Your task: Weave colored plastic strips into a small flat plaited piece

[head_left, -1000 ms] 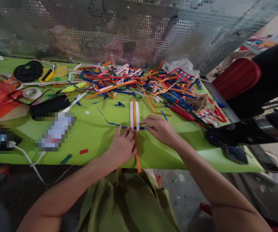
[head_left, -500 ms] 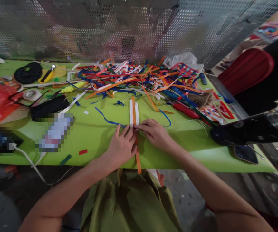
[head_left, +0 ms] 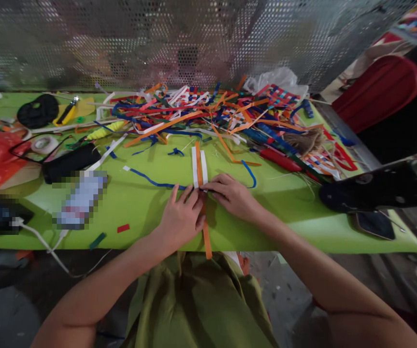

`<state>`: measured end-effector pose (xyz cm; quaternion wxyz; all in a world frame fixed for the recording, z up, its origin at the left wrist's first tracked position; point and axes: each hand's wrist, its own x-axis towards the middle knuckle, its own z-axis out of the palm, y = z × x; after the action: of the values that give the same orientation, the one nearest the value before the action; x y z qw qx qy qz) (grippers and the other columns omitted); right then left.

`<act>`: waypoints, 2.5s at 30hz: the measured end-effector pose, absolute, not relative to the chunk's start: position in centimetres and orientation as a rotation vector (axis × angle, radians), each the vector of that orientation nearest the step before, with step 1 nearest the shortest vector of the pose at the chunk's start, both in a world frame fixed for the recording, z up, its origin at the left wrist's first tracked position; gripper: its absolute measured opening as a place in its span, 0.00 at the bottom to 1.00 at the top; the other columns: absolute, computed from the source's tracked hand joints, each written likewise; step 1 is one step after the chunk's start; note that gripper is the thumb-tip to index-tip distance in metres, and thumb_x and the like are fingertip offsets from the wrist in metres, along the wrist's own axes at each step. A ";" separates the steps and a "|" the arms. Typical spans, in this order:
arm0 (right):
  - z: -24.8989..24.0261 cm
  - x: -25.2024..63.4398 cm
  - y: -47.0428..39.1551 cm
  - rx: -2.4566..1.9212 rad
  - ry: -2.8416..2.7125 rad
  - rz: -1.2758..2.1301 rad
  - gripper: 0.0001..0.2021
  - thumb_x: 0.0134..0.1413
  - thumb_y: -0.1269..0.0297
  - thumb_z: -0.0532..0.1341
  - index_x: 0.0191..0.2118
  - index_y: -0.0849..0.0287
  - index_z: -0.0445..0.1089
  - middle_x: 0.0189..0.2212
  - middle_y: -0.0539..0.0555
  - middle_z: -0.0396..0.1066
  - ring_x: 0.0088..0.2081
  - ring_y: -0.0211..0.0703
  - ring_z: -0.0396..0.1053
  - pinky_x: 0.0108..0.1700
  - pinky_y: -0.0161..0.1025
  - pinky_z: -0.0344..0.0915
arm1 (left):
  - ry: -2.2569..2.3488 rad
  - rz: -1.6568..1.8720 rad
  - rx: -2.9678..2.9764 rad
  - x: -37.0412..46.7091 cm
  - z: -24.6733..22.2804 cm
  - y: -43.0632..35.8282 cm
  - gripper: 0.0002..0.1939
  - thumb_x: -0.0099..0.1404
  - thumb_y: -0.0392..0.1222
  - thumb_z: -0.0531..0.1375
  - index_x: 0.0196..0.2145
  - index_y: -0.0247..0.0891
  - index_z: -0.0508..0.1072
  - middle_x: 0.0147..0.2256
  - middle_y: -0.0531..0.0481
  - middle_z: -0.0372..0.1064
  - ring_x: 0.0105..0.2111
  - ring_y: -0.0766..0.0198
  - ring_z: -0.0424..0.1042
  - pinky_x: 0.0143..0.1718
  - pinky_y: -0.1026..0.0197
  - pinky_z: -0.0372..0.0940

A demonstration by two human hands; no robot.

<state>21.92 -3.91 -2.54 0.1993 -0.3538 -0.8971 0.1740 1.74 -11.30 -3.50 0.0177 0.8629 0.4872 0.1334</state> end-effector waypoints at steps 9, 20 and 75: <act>-2.4 21.9 -4.3 -1.024 -2.516 0.471 0.20 0.65 0.71 0.52 0.56 0.51 0.73 0.44 0.59 0.74 0.45 0.50 0.70 0.51 0.50 0.67 | 1.527 0.419 2.676 1.7 -3.6 -11.3 0.23 0.70 0.44 0.53 0.59 0.33 0.69 0.63 0.36 0.64 0.62 0.47 0.64 0.65 0.37 0.53; -2.6 22.5 -4.3 -1.099 -2.436 0.527 0.15 0.63 0.68 0.57 0.52 0.54 0.75 0.45 0.59 0.75 0.48 0.51 0.71 0.51 0.48 0.70 | 1.516 0.387 2.706 1.7 -3.6 -11.3 0.24 0.71 0.45 0.52 0.61 0.32 0.68 0.63 0.36 0.64 0.62 0.46 0.64 0.65 0.37 0.52; 0.0 28.3 -3.3 -1.494 -2.358 0.657 0.20 0.47 0.72 0.63 0.50 0.58 0.74 0.39 0.56 0.77 0.35 0.46 0.75 0.40 0.43 0.71 | 1.580 0.529 2.774 2.9 -3.7 -11.0 0.22 0.69 0.39 0.54 0.58 0.30 0.71 0.56 0.35 0.72 0.54 0.47 0.72 0.62 0.36 0.56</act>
<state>28.34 -3.34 0.03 0.1362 -0.5161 -0.8146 0.2270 2.85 -11.01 -3.67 -0.0468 0.8563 0.4877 0.1632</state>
